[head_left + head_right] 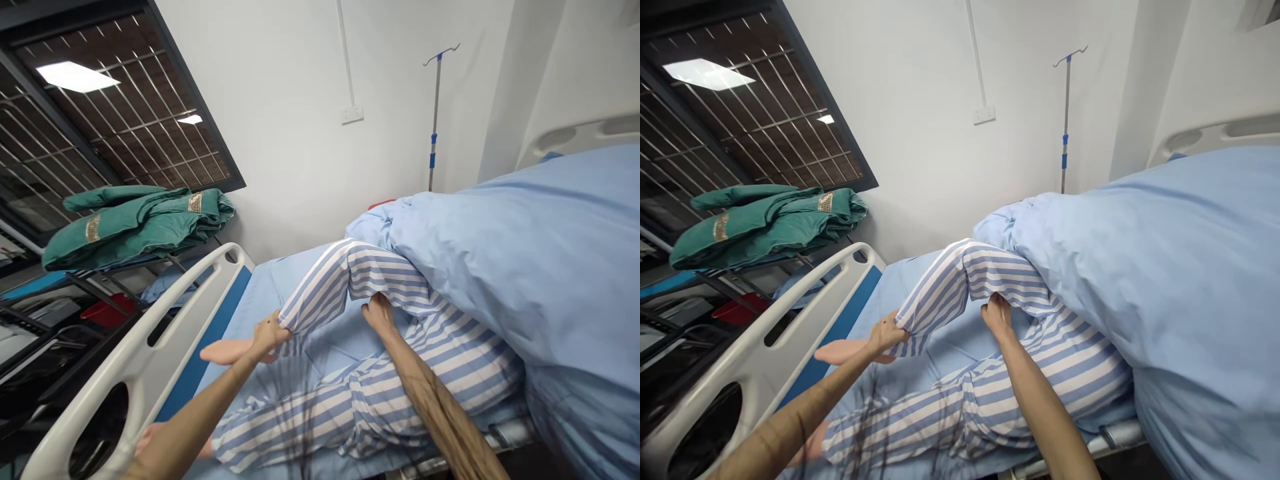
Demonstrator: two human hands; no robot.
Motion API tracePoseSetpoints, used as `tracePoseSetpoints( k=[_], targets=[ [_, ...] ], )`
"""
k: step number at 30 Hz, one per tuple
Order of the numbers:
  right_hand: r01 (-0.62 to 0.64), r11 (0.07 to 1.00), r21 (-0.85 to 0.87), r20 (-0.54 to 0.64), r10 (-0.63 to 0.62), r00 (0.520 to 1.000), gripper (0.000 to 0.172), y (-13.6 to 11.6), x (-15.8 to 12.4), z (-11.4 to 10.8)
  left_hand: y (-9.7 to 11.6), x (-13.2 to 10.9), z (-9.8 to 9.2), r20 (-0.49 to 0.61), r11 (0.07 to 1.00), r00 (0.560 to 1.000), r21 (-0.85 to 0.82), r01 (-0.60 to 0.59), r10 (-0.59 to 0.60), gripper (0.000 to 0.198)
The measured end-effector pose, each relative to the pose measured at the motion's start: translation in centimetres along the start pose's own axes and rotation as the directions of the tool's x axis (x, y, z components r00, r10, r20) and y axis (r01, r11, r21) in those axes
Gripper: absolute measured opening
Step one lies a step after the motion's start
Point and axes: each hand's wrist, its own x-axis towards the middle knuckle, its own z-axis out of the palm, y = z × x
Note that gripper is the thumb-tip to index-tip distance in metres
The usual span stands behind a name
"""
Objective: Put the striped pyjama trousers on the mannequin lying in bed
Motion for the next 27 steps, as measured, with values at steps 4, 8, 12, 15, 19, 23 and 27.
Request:
tracePoseSetpoints(
  k=[4, 8, 12, 15, 19, 23, 27],
  targets=[
    [0.021, 0.999, -0.027, 0.033, -0.02, 0.999, 0.037, 0.0, -0.2, 0.6, -2.3, -0.1, -3.6, 0.008, 0.988, 0.999, 0.149, -0.046, 0.045, 0.042],
    [0.036, 0.998, -0.042, 0.069, -0.033, 0.997, 0.04, 0.0, -0.3, 1.0, -3.8, 0.5, -6.4, 0.008, 0.956, 0.995, 0.276, -0.101, 0.102, 0.041],
    [0.044, 0.998, -0.041, 0.104, -0.039, 0.994, 0.039, -0.1, -0.4, 1.0, -4.3, 1.2, -8.9, 0.021, 0.925, 0.992, 0.359, -0.125, 0.125, 0.04],
    [0.052, 0.998, -0.033, 0.133, -0.047, 0.99, 0.039, -0.2, -0.5, 1.0, -4.3, 1.5, -10.3, 0.043, 0.903, 0.991, 0.408, -0.135, 0.129, 0.037],
    [0.064, 0.997, -0.032, 0.18, -0.057, 0.982, 0.039, -0.1, -0.6, 1.4, -4.7, 1.9, -11.6, 0.067, 0.864, 0.984, 0.471, -0.18, 0.168, 0.041],
    [0.085, 0.996, -0.034, 0.219, -0.075, 0.973, 0.04, 0.0, -0.6, 1.7, -5.3, 2.7, -12.8, 0.09, 0.814, 0.966, 0.523, -0.252, 0.241, 0.051],
    [0.11, 0.994, -0.024, 0.243, -0.1, 0.965, 0.044, 0.1, -0.8, 1.7, -5.5, 4.0, -14.0, 0.069, 0.79, 0.962, 0.556, -0.258, 0.266, 0.055]
  ],
)
